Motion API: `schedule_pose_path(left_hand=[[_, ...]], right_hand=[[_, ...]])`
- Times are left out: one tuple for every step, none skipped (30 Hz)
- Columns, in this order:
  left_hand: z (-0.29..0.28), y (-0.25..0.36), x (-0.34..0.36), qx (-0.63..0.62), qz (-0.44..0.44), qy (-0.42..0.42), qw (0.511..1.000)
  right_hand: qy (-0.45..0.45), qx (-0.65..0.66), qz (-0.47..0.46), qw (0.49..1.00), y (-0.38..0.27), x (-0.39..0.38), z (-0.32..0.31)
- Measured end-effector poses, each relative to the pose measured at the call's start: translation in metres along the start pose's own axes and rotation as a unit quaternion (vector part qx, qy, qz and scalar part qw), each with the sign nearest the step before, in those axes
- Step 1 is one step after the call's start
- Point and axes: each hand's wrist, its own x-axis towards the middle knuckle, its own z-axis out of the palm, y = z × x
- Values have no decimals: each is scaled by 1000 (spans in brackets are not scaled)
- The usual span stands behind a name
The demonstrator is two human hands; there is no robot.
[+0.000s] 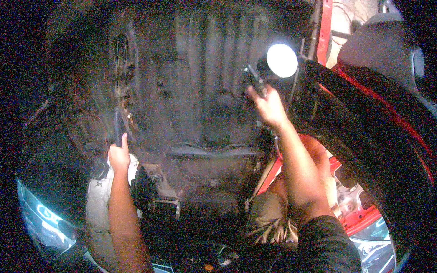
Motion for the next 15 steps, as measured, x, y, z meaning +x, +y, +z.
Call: schedule_pose_path(left_hand=[[0, 0, 0, 6, -3, -2, 1000], [0, 0, 1, 9, 0, 2, 1000], [0, 0, 0, 7, -8, -3, 1000], [-1, 0, 0, 5, -8, -3, 1000], [-1, 1, 0, 5, -4, 2, 1000], [-2, 1, -1, 4, -6, 0, 1000], [-3, 2, -2, 5, -2, 2, 1000], [-4, 2, -3, 12, 5, 7, 1000], [-4, 3, -4, 4, -4, 7, 1000], [-4, 3, -4, 1, -8, 10, 1000], [-4, 3, -5, 1, -7, 21, 1000], [-3, 3, -4, 1, -13, 14, 1000], [-2, 2, -4, 4, -14, 15, 1000], [-1, 1, -3, 7, -9, 19, 1000], [0, 0, -2, 6, -9, 15, 1000]], right_hand=[[7, -26, 13, 1000, -8, 3, -2], [5, -14, -13, 1000, -14, 6, -4], [-16, -18, 34, 999, -21, 11, -9], [-6, -33, 10, 999, -25, 17, -8], [-1, -40, -36, 999, -28, 20, -7], [-2, -54, -40, 998, -28, 22, -5], [-4, -69, -45, 997, -26, 23, -3], [-5, -83, -49, 995, -22, 23, -2], [-7, -67, -63, 996, -16, 22, 2], [-10, -51, -77, 996, -9, 20, 7], [-13, -35, -90, 995, -1, 18, 11], [-27, -49, -68, 996, 8, 14, 13], [-34, -65, -82, 994, 17, 10, 15], [-42, -76, -74, 993, 25, 5, 16], [-50, -87, -66, 993, 33, -1, 19]])
